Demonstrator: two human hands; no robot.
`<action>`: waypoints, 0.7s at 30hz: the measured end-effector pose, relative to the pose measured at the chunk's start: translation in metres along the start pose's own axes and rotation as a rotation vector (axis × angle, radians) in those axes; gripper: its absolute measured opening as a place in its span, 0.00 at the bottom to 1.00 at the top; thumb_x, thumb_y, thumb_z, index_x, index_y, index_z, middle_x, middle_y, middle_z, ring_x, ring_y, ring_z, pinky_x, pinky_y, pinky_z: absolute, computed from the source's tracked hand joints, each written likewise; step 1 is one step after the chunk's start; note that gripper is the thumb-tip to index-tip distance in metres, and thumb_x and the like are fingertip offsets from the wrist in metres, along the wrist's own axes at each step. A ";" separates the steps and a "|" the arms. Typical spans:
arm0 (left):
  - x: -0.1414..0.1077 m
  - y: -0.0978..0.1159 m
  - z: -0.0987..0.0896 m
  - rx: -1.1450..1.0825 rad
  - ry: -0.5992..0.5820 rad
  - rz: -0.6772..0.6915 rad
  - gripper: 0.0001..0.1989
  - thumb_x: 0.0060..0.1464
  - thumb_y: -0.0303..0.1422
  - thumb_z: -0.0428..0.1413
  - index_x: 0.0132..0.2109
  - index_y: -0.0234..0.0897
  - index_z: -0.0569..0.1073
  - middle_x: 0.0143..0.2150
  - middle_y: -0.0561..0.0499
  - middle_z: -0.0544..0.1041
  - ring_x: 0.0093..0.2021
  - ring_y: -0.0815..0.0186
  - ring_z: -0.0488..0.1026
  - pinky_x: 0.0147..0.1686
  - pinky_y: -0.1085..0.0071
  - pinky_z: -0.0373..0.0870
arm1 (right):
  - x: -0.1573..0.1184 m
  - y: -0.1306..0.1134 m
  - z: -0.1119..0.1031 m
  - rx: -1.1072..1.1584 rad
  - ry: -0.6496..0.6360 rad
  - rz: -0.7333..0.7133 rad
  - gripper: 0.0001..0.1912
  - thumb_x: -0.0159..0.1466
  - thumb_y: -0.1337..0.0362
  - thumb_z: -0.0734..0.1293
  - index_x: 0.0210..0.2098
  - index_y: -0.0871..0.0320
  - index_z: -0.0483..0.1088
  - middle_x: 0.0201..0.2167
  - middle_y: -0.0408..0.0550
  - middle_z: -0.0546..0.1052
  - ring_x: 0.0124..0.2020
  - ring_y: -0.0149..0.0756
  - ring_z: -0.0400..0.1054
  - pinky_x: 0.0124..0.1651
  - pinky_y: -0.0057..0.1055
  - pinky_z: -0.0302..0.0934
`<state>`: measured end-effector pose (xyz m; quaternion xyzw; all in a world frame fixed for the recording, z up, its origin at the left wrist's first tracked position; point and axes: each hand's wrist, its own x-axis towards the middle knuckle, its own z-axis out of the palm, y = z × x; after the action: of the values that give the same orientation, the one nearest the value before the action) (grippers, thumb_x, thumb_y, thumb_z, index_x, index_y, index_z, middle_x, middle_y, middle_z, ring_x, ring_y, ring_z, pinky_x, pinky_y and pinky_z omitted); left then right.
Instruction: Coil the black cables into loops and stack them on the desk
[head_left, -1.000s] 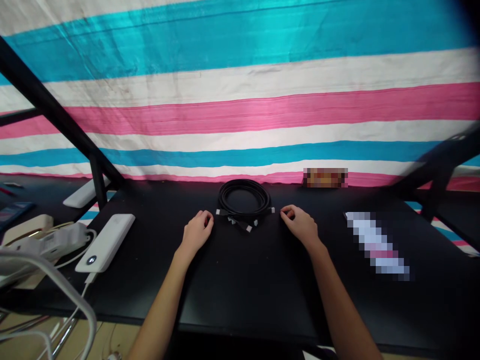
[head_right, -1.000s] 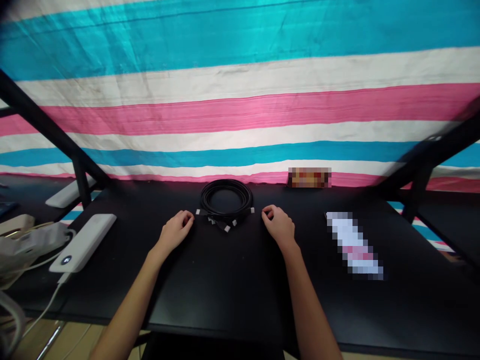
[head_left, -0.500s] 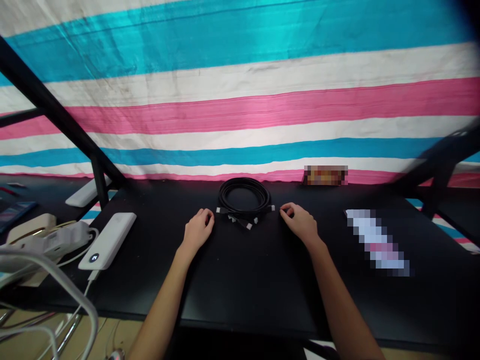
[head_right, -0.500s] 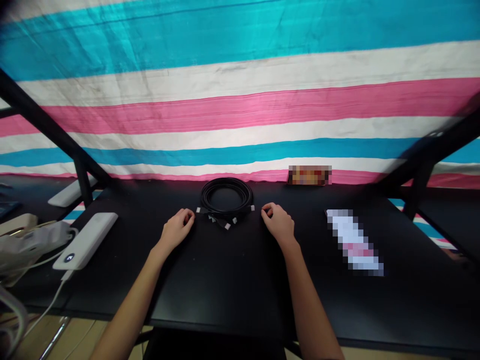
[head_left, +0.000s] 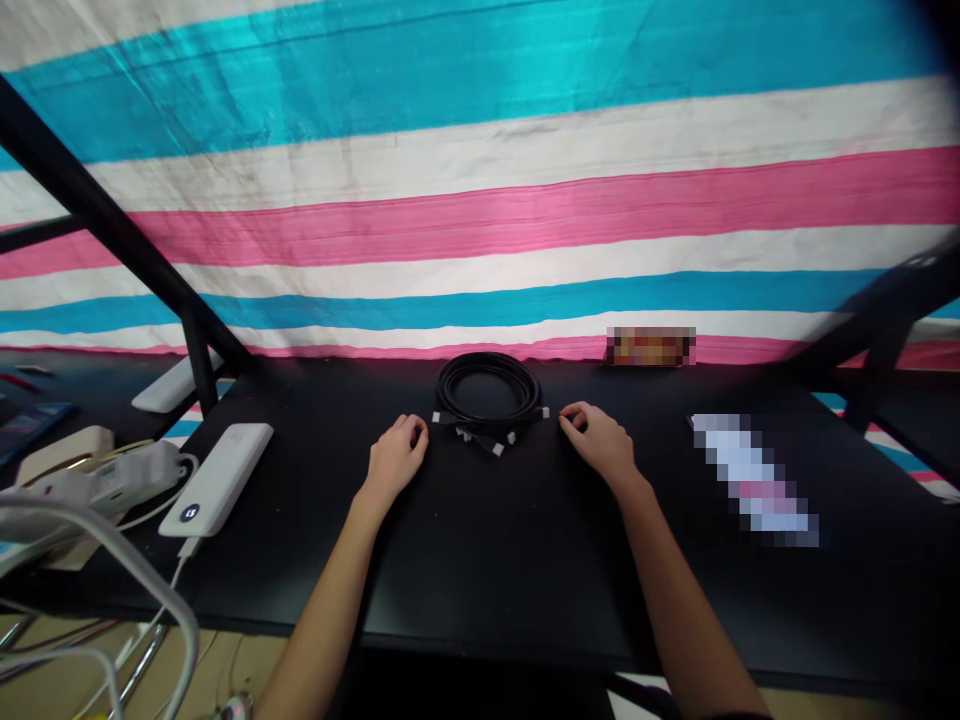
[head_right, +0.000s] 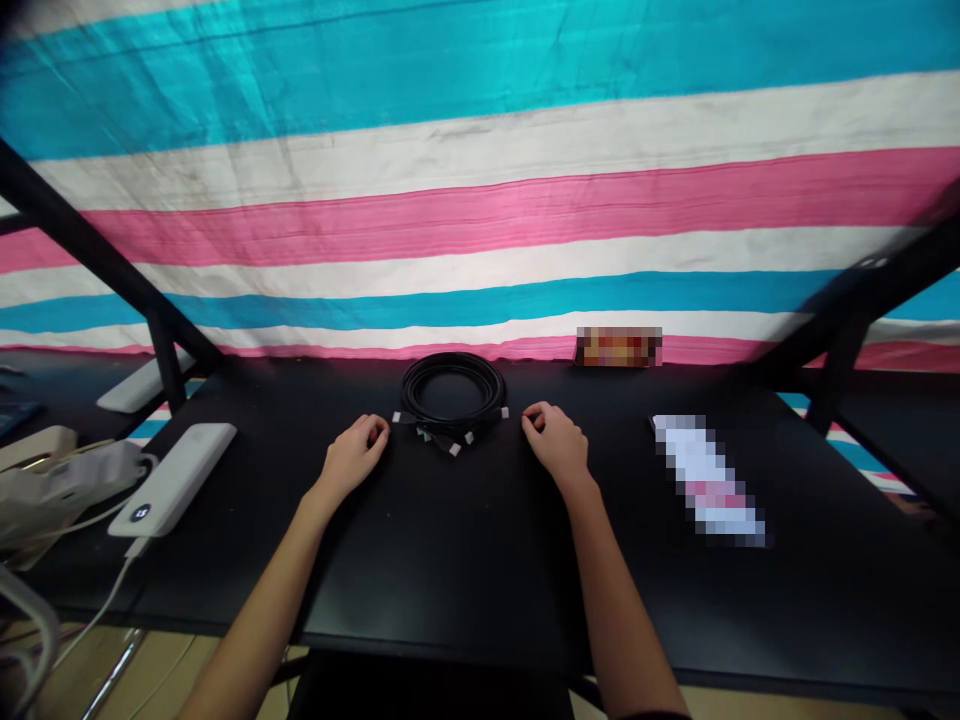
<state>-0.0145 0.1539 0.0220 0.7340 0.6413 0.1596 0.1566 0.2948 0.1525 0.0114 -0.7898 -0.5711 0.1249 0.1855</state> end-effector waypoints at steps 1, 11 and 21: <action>0.000 0.000 0.001 0.000 0.013 -0.005 0.09 0.60 0.36 0.46 0.38 0.41 0.70 0.35 0.51 0.71 0.33 0.65 0.70 0.26 0.73 0.57 | 0.000 0.000 0.000 -0.001 -0.003 0.000 0.09 0.62 0.58 0.63 0.40 0.52 0.72 0.34 0.43 0.75 0.34 0.35 0.68 0.30 0.28 0.49; -0.003 0.036 0.007 -0.030 0.267 0.101 0.18 0.63 0.39 0.43 0.55 0.35 0.63 0.52 0.37 0.67 0.54 0.52 0.64 0.51 0.57 0.62 | 0.000 0.001 -0.001 -0.003 -0.020 -0.024 0.10 0.62 0.58 0.63 0.40 0.52 0.73 0.34 0.43 0.75 0.35 0.36 0.69 0.30 0.29 0.50; 0.018 0.072 0.035 0.007 0.044 0.534 0.19 0.60 0.44 0.48 0.50 0.36 0.71 0.45 0.43 0.75 0.48 0.56 0.69 0.53 0.61 0.59 | 0.000 0.000 -0.002 -0.011 -0.020 -0.027 0.11 0.62 0.57 0.63 0.40 0.52 0.73 0.34 0.43 0.76 0.32 0.36 0.69 0.30 0.29 0.51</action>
<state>0.0677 0.1618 0.0223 0.8740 0.4289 0.2090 0.0924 0.2959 0.1523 0.0129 -0.7817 -0.5844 0.1268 0.1771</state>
